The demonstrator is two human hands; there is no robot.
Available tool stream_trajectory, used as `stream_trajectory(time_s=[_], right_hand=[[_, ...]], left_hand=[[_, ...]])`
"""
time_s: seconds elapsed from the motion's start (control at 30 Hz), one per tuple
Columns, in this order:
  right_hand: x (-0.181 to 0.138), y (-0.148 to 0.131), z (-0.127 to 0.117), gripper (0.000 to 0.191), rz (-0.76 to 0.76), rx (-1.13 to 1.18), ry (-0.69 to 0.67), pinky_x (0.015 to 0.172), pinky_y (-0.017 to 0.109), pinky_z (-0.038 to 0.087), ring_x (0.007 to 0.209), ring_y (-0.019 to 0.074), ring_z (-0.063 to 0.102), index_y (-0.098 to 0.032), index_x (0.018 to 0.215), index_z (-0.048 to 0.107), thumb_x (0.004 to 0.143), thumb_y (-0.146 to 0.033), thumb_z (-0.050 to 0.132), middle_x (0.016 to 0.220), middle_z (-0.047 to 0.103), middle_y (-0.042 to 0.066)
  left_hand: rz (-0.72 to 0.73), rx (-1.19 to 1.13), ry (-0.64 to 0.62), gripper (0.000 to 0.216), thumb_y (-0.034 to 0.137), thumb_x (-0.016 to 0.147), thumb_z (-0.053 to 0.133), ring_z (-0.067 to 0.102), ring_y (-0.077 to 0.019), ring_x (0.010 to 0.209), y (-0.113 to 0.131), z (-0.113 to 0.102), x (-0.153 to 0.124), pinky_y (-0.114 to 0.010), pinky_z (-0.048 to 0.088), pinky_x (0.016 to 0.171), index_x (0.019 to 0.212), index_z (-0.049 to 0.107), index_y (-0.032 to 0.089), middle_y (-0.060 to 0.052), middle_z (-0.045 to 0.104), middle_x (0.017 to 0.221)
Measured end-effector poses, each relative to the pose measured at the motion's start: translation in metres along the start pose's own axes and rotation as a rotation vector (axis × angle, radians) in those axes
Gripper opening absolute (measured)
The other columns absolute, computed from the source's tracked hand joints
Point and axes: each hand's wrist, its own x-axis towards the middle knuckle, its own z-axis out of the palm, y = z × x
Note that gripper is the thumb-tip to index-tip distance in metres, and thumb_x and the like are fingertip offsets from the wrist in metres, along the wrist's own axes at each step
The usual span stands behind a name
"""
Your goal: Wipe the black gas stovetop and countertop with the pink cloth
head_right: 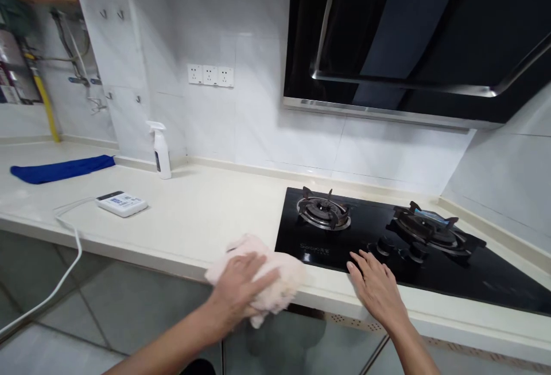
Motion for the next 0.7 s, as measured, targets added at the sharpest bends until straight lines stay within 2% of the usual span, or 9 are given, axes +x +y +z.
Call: stream_trajectory(time_s=[0.07, 0.17, 0.23, 0.3, 0.37, 0.43, 0.53, 0.6, 0.7], right_hand=[[-0.001, -0.003, -0.001, 0.067, -0.008, 0.002, 0.011, 0.119, 0.055, 0.033, 0.145, 0.0283, 0.046, -0.025, 0.137, 0.064, 0.101, -0.061, 0.021, 0.151, 0.057, 0.008], [-0.003, -0.007, -0.005, 0.065, -0.018, 0.006, 0.023, 0.12, 0.055, 0.032, 0.145, 0.0283, 0.046, -0.025, 0.137, 0.064, 0.102, -0.059, 0.022, 0.15, 0.058, 0.009], [-0.003, -0.01, -0.008, 0.064, -0.015, 0.009, 0.025, 0.12, 0.056, 0.032, 0.145, 0.0284, 0.046, -0.024, 0.138, 0.063, 0.102, -0.058, 0.023, 0.15, 0.058, 0.01], [-0.003, -0.013, -0.01, 0.063, -0.011, 0.01, 0.026, 0.12, 0.056, 0.032, 0.144, 0.0285, 0.047, -0.023, 0.138, 0.063, 0.103, -0.058, 0.023, 0.15, 0.057, 0.01], [-0.002, -0.015, -0.011, 0.063, -0.008, 0.005, 0.03, 0.12, 0.056, 0.032, 0.143, 0.0289, 0.048, -0.023, 0.138, 0.063, 0.103, -0.058, 0.024, 0.15, 0.057, 0.011], [-0.001, -0.018, -0.012, 0.062, -0.003, -0.001, 0.035, 0.119, 0.056, 0.032, 0.142, 0.0294, 0.048, -0.023, 0.137, 0.063, 0.103, -0.058, 0.025, 0.149, 0.058, 0.011], [-0.001, -0.021, -0.014, 0.059, 0.004, 0.003, 0.038, 0.118, 0.057, 0.034, 0.141, 0.0291, 0.049, -0.023, 0.135, 0.064, 0.104, -0.056, 0.026, 0.146, 0.059, 0.012], [-0.001, -0.022, -0.015, 0.056, 0.007, 0.011, 0.034, 0.117, 0.057, 0.034, 0.141, 0.0281, 0.049, -0.025, 0.135, 0.064, 0.105, -0.053, 0.026, 0.145, 0.06, 0.011], [-0.001, -0.022, -0.018, 0.054, 0.018, 0.029, 0.023, 0.117, 0.056, 0.034, 0.141, 0.0271, 0.048, -0.027, 0.134, 0.063, 0.105, -0.052, 0.024, 0.144, 0.061, 0.009]], left_hand=[[-0.045, 0.099, -0.066, 0.08, 0.064, 0.079, 0.077, 0.055, -0.0372, 0.133, -0.051, -0.012, -0.039, -0.05, 0.039, 0.108, 0.149, 0.052, 0.033, -0.014, 0.059, 0.148], [-0.262, 0.235, -0.21, 0.083, 0.055, 0.072, 0.08, 0.055, -0.0389, 0.135, -0.13, -0.045, -0.095, -0.052, 0.038, 0.11, 0.146, 0.055, 0.027, -0.015, 0.062, 0.147], [-0.394, 0.327, -0.268, 0.081, 0.048, 0.073, 0.076, 0.049, -0.0408, 0.141, -0.176, -0.07, -0.126, -0.056, 0.036, 0.114, 0.147, 0.052, 0.025, -0.015, 0.057, 0.153], [-0.491, 0.421, -0.242, 0.075, 0.047, 0.073, 0.069, 0.045, -0.0434, 0.144, -0.211, -0.091, -0.149, -0.058, 0.039, 0.112, 0.143, 0.054, 0.024, -0.014, 0.056, 0.153], [-0.496, 0.453, -0.203, 0.071, 0.049, 0.068, 0.066, 0.05, -0.0441, 0.137, -0.232, -0.104, -0.162, -0.056, 0.042, 0.112, 0.134, 0.059, 0.024, -0.013, 0.065, 0.142], [-0.488, 0.477, -0.195, 0.064, 0.052, 0.068, 0.062, 0.056, -0.0413, 0.128, -0.238, -0.11, -0.165, -0.054, 0.045, 0.11, 0.128, 0.061, 0.027, -0.01, 0.07, 0.131], [-0.474, 0.527, -0.229, 0.06, 0.053, 0.073, 0.059, 0.057, -0.0412, 0.122, -0.219, -0.106, -0.149, -0.055, 0.048, 0.102, 0.128, 0.064, 0.027, -0.011, 0.07, 0.128], [-0.419, 0.5, -0.248, 0.061, 0.05, 0.073, 0.066, 0.057, -0.0424, 0.12, -0.191, -0.097, -0.128, -0.055, 0.049, 0.1, 0.128, 0.066, 0.024, -0.015, 0.069, 0.13], [-0.319, 0.375, -0.263, 0.064, 0.043, 0.069, 0.08, 0.057, -0.0407, 0.121, -0.134, -0.078, -0.086, -0.053, 0.046, 0.102, 0.129, 0.067, 0.025, -0.015, 0.067, 0.133]])
